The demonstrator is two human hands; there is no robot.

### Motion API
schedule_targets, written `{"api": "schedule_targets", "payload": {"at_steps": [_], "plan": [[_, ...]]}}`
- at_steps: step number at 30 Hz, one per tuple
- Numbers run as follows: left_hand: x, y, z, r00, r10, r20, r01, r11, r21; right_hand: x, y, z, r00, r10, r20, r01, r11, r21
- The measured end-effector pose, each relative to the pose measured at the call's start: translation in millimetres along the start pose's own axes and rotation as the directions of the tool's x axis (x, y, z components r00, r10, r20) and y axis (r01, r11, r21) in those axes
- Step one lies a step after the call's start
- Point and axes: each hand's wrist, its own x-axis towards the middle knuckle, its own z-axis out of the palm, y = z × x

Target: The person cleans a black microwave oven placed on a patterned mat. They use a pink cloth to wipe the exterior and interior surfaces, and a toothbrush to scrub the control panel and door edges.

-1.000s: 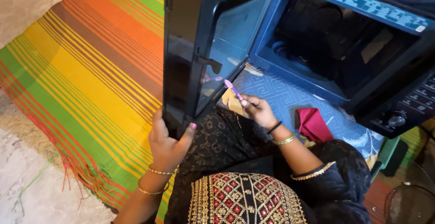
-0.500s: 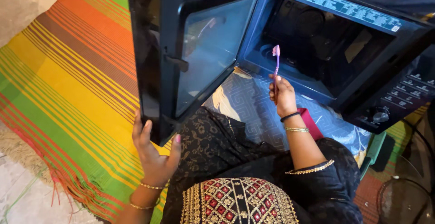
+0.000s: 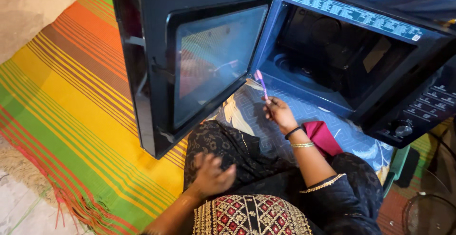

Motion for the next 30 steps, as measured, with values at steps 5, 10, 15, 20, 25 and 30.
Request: {"api": "schedule_targets", "payload": {"at_steps": [5,10,15,20,25,30], "plan": [[70.0,-26.5,103.2,0.924,-0.237,0.301,0.307,0.928,-0.212,-3.8,-0.5,18.3,0.997,-0.042,0.059,0.041,0.999,0.022],[87.3,-49.1,189.2,0.721,-0.587,0.368,0.677,0.71,-0.193,-5.2,-5.2,27.5,0.996,-0.077,0.035,0.077,0.997,0.006],[67.5,-50.0,211.6,0.768,-0.535,0.352,0.594,0.801,-0.079,-2.0,-22.3,44.4,0.999,0.02,0.047,-0.023,0.998,0.057],[76.7,-56.1,213.6,0.516,-0.448,0.731,0.564,0.819,0.104,-9.4,-25.7,66.3,0.992,-0.006,0.123,-0.012,0.989,0.149],[69.5,-54.2,215.0,0.66,-0.448,0.603,0.496,0.863,0.099,-12.0,-20.5,71.6,0.999,0.031,0.022,-0.032,0.998,0.056],[75.5,-54.0,216.5,0.436,-0.468,0.768,0.545,0.817,0.188,-10.2,-21.8,73.9,0.999,0.029,-0.028,-0.027,0.998,0.057]]}}
